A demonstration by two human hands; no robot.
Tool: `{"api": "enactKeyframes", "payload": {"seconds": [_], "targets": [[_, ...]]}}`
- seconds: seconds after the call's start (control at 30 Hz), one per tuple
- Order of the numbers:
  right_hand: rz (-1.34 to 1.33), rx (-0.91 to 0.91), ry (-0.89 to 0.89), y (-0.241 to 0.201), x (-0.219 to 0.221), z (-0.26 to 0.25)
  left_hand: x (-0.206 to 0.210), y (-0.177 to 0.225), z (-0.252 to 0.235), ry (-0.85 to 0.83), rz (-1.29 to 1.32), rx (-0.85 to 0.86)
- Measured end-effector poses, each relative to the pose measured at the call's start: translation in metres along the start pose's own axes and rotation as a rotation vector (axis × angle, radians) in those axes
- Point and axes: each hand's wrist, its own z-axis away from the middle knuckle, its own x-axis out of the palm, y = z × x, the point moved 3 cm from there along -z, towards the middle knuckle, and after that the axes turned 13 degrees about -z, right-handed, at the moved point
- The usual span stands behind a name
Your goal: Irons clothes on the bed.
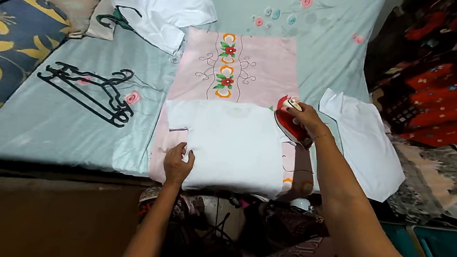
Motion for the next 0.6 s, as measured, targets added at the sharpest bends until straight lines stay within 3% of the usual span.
{"api": "enactKeyframes", "payload": {"seconds": [0.2,0.33,0.43,0.6], "targets": [[0.054,0.148,0.085,0.022,-0.041,0.069,0.001,-0.005,0.002,-0.069,0.065,-0.027],[0.173,0.056,0.073,0.003,-0.055,0.107,-0.009,-0.006,-0.003,-0.225,0.140,-0.070],[0.124,-0.090,-0.034,-0.020,-0.046,0.140,-0.017,-0.003,-0.005,-0.362,0.188,-0.126],[0.197,-0.303,-0.382,-0.040,0.023,0.178,-0.026,0.000,0.010,-0.369,0.234,-0.118]]}}
